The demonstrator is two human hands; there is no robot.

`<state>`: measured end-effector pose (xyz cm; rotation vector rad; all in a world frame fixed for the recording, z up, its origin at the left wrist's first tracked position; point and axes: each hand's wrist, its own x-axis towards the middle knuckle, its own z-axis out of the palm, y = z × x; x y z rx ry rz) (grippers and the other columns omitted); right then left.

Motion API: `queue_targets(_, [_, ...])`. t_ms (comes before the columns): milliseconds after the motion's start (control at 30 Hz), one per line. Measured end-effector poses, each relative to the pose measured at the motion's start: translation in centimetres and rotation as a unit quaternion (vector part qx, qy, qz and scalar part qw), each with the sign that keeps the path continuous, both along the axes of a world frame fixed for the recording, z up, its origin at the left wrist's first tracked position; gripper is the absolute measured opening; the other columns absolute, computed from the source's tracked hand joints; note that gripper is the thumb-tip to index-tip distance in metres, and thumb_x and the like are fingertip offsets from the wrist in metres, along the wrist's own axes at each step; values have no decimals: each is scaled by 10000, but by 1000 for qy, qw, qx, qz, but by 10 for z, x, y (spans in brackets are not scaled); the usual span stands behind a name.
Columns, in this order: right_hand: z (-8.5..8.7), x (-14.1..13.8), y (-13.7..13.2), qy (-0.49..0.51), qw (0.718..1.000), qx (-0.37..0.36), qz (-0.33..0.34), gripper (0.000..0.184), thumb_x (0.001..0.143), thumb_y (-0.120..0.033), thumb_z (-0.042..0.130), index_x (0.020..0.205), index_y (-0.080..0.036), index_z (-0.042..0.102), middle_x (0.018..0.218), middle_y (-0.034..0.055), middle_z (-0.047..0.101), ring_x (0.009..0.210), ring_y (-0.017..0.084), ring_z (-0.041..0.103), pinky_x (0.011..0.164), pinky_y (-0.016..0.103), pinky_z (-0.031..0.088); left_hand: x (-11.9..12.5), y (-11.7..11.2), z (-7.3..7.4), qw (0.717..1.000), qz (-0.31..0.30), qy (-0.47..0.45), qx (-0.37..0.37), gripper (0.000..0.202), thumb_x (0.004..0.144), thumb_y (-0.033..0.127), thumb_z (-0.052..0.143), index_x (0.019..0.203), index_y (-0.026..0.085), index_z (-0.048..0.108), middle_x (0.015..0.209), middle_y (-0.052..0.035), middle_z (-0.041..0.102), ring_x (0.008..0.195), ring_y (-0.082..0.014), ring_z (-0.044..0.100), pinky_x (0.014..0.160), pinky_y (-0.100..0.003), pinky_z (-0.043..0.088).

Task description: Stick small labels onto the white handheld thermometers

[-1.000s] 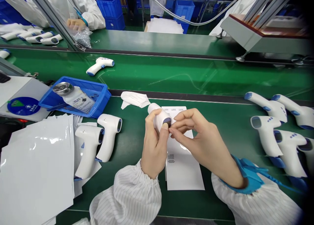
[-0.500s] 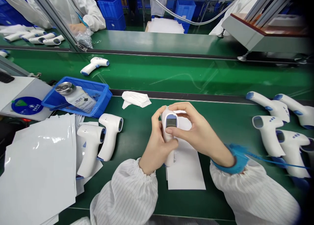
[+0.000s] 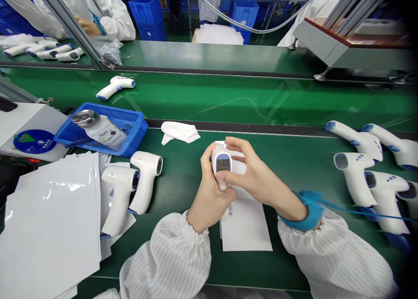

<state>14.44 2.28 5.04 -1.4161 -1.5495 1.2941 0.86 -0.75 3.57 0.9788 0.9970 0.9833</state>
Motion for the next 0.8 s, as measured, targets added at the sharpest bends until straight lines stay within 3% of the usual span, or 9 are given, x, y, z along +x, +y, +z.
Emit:
queue_targets(67, [-1, 2, -5, 48, 992, -84, 82, 813, 739, -404, 774, 1416, -254, 350, 1448, 135, 465, 1286, 286, 526, 1019, 462, 493, -2, 0, 0, 1000, -5, -23, 10, 1030, 675, 13, 615, 1487, 393, 106, 1108, -37, 535, 700, -114, 567, 552, -237, 475])
queue_targets(133, [-2, 6, -9, 105, 970, -139, 170, 656, 856, -419, 654, 1418, -251, 360, 1414, 119, 508, 1238, 246, 568, 1009, 425, 503, -5, 2, -1, 997, -31, -66, 10, 1129, 687, 42, 641, 1508, 435, -28, 1151, -52, 526, 761, -144, 613, 604, -275, 518])
queue_targets(200, [-3, 11, -7, 106, 963, -158, 192, 501, 908, -411, 577, 1351, -219, 442, 1287, 108, 602, 1138, 223, 623, 949, 380, 530, -7, 5, -4, 993, -65, -98, 4, 1184, 711, 92, 660, 1501, 453, -145, 1261, -75, 499, 921, -204, 649, 719, -348, 557])
queue_targets(267, [-7, 17, 7, 29, 981, -138, 133, 463, 893, -407, 589, 1285, -182, 491, 1043, 85, 684, 907, 207, 679, 784, 341, 564, -8, 8, -8, 996, -69, -60, 9, 1195, 728, 136, 678, 1508, 401, -187, 1387, -105, 432, 1199, -270, 561, 944, -448, 511])
queue_targets(367, [-15, 27, 55, -146, 988, -44, -18, 492, 901, -411, 550, 1298, -131, 474, 848, 53, 684, 661, 182, 645, 603, 308, 531, -7, 10, -13, 992, -63, 100, 33, 1037, 808, 178, 622, 1547, 301, -95, 1514, -139, 298, 1453, -280, 272, 1175, -511, 279])
queue_targets(467, [-24, 50, 118, -228, 967, 17, -111, 622, 902, -414, 576, 1423, -135, 382, 1152, 117, 662, 895, 210, 674, 767, 317, 542, -2, 6, -16, 959, -123, 237, 93, 780, 895, 197, 491, 1557, 290, 88, 1564, -107, 264, 1488, -259, 191, 1207, -519, 223])
queue_targets(567, [-28, 95, 156, -326, 922, 36, -204, 633, 870, -397, 659, 1408, -145, 439, 1375, 162, 536, 1161, 270, 588, 966, 388, 481, 3, 0, -23, 909, -197, 334, 154, 700, 900, 199, 455, 1549, 250, 201, 1611, -79, 245, 1524, -257, 86, 1229, -518, 184])
queue_targets(667, [-31, 152, 148, -433, 853, 34, -289, 445, 925, -363, 623, 1319, -176, 534, 1394, 119, 517, 1233, 292, 530, 1019, 524, 439, 4, -1, -32, 872, -246, 390, 165, 791, 860, 172, 485, 1575, 212, 148, 1649, -75, 187, 1542, -265, 13, 1243, -537, 118])
queue_targets(800, [-31, 222, 109, -529, 780, 19, -332, 381, 940, -341, 617, 1278, -174, 568, 1341, 106, 559, 1176, 272, 575, 979, 514, 487, 2, 5, -37, 859, -261, 410, 159, 829, 841, 113, 473, 1584, 227, 124, 1662, -63, 151, 1546, -255, 12, 1246, -543, 85])
